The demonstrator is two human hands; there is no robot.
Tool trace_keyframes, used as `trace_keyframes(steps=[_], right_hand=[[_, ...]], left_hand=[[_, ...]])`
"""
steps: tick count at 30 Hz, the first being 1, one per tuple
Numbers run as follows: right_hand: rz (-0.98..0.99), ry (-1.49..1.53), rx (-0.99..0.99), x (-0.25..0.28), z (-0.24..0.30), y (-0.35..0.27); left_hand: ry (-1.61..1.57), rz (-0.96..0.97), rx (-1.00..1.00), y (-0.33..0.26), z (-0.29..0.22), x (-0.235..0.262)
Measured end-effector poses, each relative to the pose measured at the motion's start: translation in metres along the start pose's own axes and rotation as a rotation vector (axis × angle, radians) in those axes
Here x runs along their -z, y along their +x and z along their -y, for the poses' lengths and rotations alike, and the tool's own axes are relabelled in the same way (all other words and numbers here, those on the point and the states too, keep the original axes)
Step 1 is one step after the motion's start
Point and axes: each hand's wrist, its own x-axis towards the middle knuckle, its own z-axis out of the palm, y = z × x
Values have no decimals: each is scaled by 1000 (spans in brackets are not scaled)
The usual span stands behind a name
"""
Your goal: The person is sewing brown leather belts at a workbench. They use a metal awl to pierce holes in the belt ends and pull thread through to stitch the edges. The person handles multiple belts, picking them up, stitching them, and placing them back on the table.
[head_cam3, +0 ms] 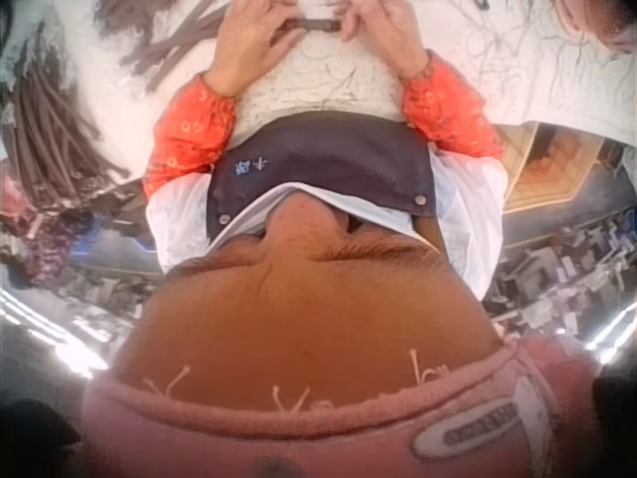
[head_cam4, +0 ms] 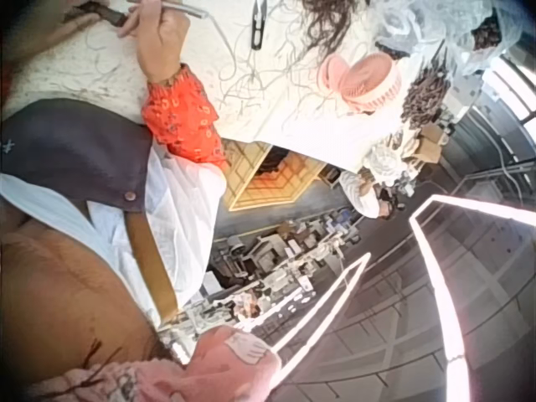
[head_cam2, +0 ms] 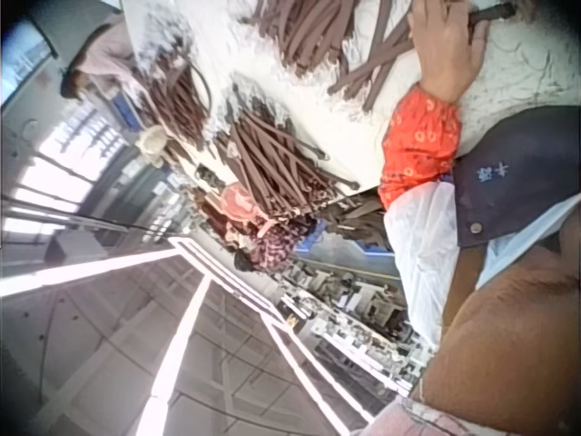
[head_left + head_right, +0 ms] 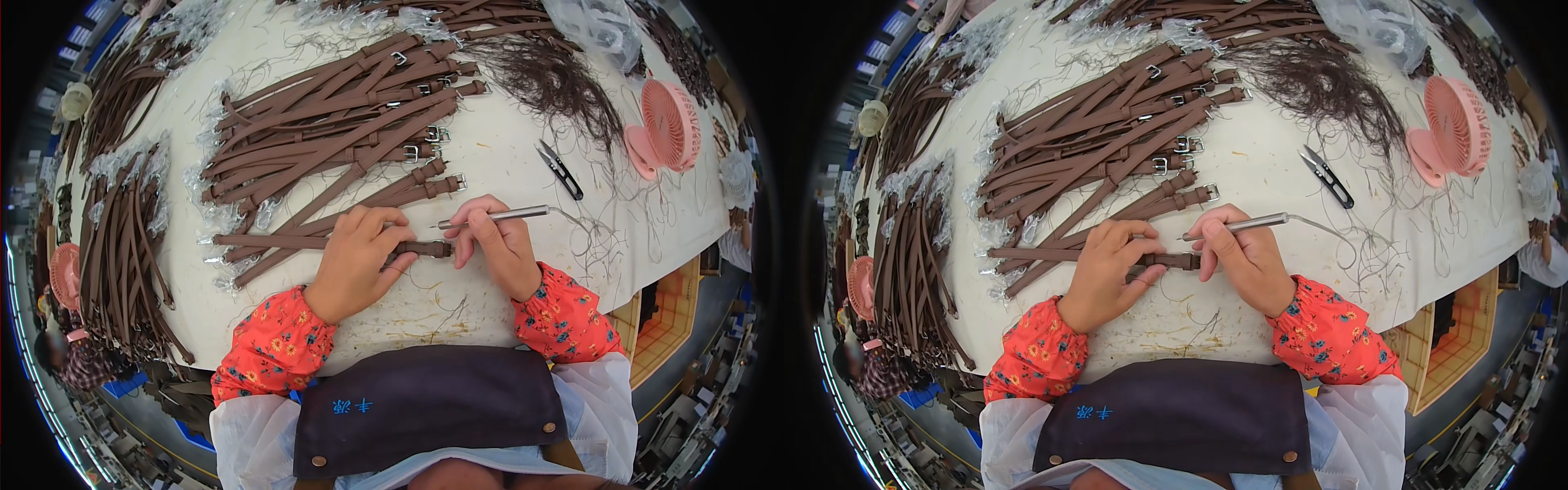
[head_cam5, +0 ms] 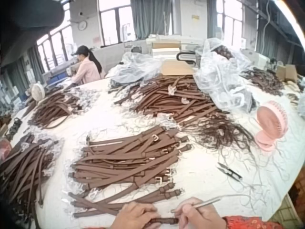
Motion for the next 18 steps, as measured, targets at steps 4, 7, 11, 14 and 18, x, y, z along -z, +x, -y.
trace_keyframes(steps=[4,7,11,14,18], right_hand=[[4,22,21,-3,1,0],[9,37,29,-3,0,0],[19,58,10,-3,0,0],[36,55,-22,-1,2,-1],[20,49,51,-1,-1,-3]], left_hand=[[37,1,-103,-3,4,-2],[96,-25,-189,-7,7,-6],[-193,45,3,-11,4,-7],[-325,113,221,-7,-5,-1],[-324,98,254,-4,-11,1]])
